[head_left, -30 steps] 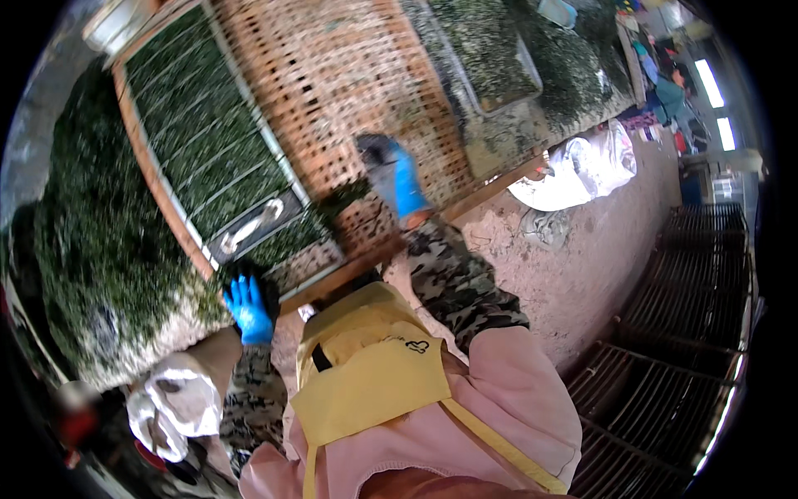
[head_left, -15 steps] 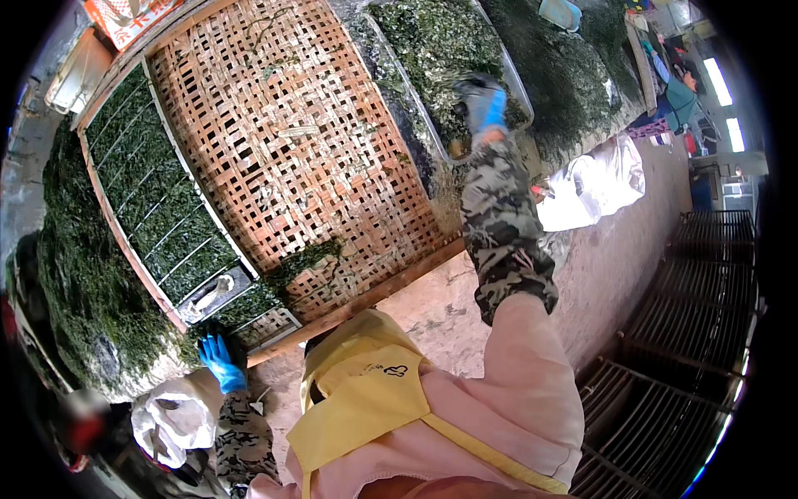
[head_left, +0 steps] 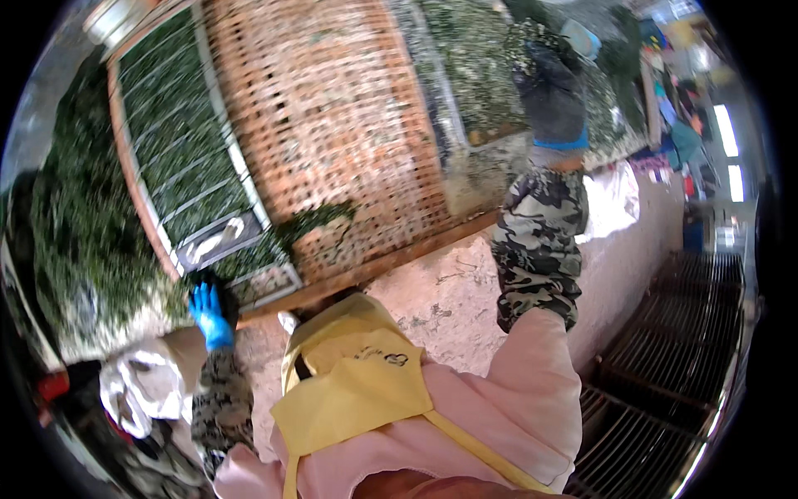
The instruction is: The person processes tea leaves by spreading them across a drying rack, using a handheld tray to move the leaves, and manually distributing them on the processing table.
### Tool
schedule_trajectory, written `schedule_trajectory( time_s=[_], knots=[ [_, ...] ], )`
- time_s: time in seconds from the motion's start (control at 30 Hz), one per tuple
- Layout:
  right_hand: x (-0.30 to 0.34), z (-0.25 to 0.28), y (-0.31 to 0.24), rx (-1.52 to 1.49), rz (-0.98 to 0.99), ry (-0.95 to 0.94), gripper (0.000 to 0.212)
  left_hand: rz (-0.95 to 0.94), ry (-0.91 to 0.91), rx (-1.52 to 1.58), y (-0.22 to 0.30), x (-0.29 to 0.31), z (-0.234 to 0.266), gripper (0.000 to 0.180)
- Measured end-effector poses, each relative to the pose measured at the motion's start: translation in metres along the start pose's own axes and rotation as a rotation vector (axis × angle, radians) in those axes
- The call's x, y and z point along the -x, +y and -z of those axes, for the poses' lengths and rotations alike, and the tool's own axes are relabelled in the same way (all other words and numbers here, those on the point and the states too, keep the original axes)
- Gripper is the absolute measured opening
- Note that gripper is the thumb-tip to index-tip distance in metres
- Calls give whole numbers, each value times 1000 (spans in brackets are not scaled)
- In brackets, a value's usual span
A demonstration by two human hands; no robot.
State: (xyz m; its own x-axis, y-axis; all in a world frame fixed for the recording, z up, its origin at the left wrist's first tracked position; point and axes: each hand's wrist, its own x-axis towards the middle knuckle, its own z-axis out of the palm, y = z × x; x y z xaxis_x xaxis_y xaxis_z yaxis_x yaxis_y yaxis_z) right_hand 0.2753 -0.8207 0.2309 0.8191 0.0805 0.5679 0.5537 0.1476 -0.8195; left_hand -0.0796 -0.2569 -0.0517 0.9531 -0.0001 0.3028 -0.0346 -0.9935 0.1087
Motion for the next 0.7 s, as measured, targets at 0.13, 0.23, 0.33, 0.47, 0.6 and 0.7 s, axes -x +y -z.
schedule_trajectory(
  time_s=[0.13,0.23,0.33,0.47,0.6,0.7],
  knots=[
    [37,-141,-31,-488,-262,-212,25,33,26,78,-5,3,3,49],
    [90,-255,-33,-354,-280,-216,17,74,25,147,-15,32,-9,68],
    [149,-365,-24,-290,-521,-187,19,33,155,217,-2,58,-6,54],
    [247,-465,54,-417,-607,-152,23,69,176,409,19,91,13,45],
    [333,-497,139,493,-245,-309,32,33,73,498,13,105,43,39],
    [331,-473,134,1202,105,-514,34,34,143,515,-3,107,36,38]
  ],
)
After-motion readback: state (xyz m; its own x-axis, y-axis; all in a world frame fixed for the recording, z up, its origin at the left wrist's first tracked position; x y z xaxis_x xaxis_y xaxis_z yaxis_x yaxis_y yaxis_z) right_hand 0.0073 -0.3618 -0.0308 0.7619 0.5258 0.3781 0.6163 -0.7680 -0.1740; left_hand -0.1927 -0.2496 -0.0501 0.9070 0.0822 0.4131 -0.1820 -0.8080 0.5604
